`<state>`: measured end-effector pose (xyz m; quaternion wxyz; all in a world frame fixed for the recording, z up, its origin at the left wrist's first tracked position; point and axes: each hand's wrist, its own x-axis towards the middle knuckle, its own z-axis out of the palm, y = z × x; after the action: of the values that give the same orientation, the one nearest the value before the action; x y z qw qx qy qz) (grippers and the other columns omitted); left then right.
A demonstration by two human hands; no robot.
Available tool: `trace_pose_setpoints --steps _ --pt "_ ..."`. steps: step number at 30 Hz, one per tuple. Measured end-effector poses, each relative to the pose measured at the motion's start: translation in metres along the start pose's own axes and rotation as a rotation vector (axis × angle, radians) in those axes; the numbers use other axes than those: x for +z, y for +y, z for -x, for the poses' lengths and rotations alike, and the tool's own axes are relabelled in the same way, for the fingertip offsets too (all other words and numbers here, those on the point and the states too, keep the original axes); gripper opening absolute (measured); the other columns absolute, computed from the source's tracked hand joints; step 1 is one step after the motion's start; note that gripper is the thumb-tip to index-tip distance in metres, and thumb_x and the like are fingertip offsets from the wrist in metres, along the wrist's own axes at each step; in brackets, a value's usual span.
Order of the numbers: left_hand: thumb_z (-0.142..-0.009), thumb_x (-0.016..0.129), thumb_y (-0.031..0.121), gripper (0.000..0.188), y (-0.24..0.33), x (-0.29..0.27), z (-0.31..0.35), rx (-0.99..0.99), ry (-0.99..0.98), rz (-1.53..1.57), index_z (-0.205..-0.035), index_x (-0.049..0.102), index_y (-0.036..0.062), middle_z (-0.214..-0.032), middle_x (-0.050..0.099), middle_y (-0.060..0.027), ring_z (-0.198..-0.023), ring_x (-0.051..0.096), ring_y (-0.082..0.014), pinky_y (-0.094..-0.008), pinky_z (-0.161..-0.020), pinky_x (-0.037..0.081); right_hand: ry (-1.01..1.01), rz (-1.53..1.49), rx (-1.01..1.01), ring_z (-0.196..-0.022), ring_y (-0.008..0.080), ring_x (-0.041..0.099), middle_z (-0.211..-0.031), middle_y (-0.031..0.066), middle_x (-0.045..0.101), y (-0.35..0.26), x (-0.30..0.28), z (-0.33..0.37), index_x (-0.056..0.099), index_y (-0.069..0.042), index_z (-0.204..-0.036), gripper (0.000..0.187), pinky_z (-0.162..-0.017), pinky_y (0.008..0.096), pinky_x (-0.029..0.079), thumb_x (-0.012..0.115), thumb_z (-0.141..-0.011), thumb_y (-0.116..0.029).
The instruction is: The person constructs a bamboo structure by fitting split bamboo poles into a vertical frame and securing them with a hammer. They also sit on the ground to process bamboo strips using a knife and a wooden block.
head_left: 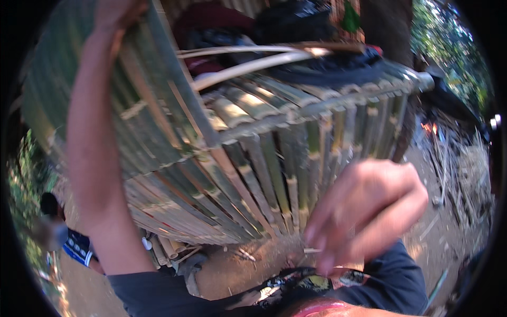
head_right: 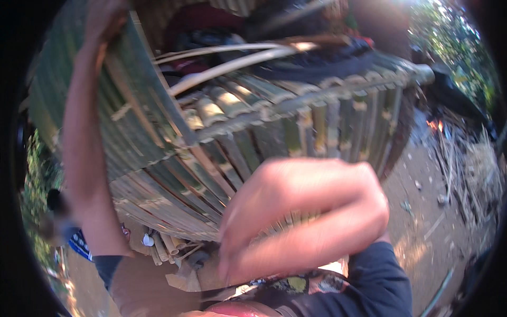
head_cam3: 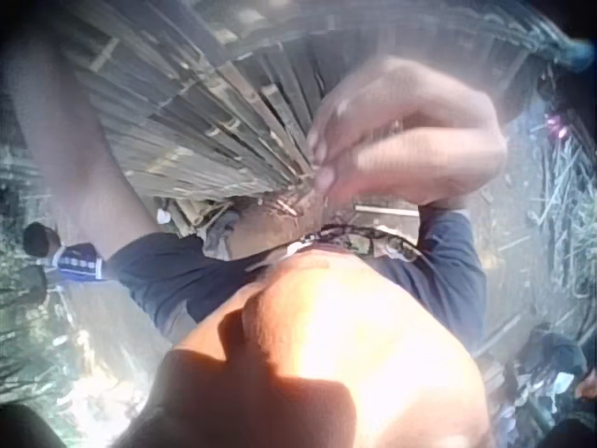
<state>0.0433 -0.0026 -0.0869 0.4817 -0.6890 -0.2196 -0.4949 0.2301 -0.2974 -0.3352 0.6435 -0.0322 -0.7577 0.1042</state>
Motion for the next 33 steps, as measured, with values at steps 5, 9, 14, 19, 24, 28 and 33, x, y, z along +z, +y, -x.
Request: trace_pose_setpoints --steps 5,9,14,19,24,28,33 --pt "-0.106 0.036 0.036 0.067 -0.004 0.002 0.007 0.028 0.015 -0.072 -0.155 0.029 -0.0086 -0.161 0.029 -0.0305 -0.152 0.025 -0.0421 -0.0521 -0.125 0.018 0.207 0.141 0.155 -0.076 0.0107 0.064 -0.093 0.0098 0.066 0.061 -0.021 -0.038 0.066 0.009 -0.119 0.024 -0.063 0.0231 0.056 0.065 -0.097 0.0" --pt "-0.104 0.035 0.033 0.066 0.0 -0.003 0.009 0.008 0.028 -0.047 -0.155 0.029 -0.0094 -0.162 0.029 -0.0288 -0.153 0.025 -0.0398 -0.0519 -0.126 0.017 0.138 0.437 0.087 -0.079 0.0095 0.062 -0.092 0.0059 0.066 0.094 -0.031 -0.114 0.069 0.0 -0.124 0.027 -0.065 0.024 0.056 0.065 -0.099 -0.006" --pt "-0.104 0.038 0.033 0.065 0.004 -0.006 0.008 0.016 0.102 -0.038 -0.154 0.033 -0.0074 -0.161 0.032 -0.0279 -0.151 0.029 -0.0398 -0.0511 -0.125 0.021 0.242 0.609 -0.155 -0.073 0.0129 0.069 -0.082 0.0076 0.075 0.137 -0.029 -0.232 0.076 -0.002 -0.109 0.018 -0.069 0.0297 0.057 0.068 -0.097 -0.013" --pt "-0.104 0.037 0.039 0.069 -0.003 0.01 0.013 0.044 0.176 -0.042 -0.155 0.03 -0.0064 -0.163 0.031 -0.0238 -0.153 0.028 -0.0355 -0.0499 -0.126 0.019 0.333 0.877 -0.367 -0.082 0.0266 0.075 -0.086 0.0173 0.076 0.157 -0.022 -0.326 0.078 -0.001 -0.096 0.017 -0.076 0.039 0.057 0.075 -0.088 -0.015" --pt "-0.106 0.037 0.037 0.066 -0.003 0.014 0.013 0.04 0.194 -0.034 -0.155 0.031 -0.0061 -0.163 0.03 -0.0231 -0.153 0.028 -0.0338 -0.0481 -0.125 0.02 0.276 0.927 -0.272 -0.083 0.026 0.075 -0.085 0.0159 0.077 0.174 -0.026 -0.376 0.079 -0.003 -0.095 0.016 -0.078 0.039 0.058 0.077 -0.084 -0.015" --pt "-0.103 0.038 0.035 0.065 -0.002 0.012 0.012 0.039 0.213 -0.002 -0.153 0.035 -0.0071 -0.161 0.033 -0.0246 -0.151 0.031 -0.0362 -0.0504 -0.124 0.022 0.259 1.035 -0.244 -0.082 0.0262 0.075 -0.083 0.016 0.076 0.17 -0.025 -0.39 0.081 -0.006 -0.095 0.019 -0.079 0.0394 0.058 0.079 -0.082 -0.02" --pt "-0.102 0.044 0.028 0.054 -0.01 0.0 0.001 -0.003 0.193 0.151 -0.143 0.05 -0.0059 -0.149 0.05 -0.0272 -0.139 0.048 -0.0378 -0.0507 -0.12 0.031 0.264 1.068 -0.285 -0.084 0.0306 0.075 -0.086 0.0169 0.076 0.178 -0.025 -0.39 0.082 -0.01 -0.097 0.021 -0.082 0.0421 0.058 0.079 -0.079 -0.021"
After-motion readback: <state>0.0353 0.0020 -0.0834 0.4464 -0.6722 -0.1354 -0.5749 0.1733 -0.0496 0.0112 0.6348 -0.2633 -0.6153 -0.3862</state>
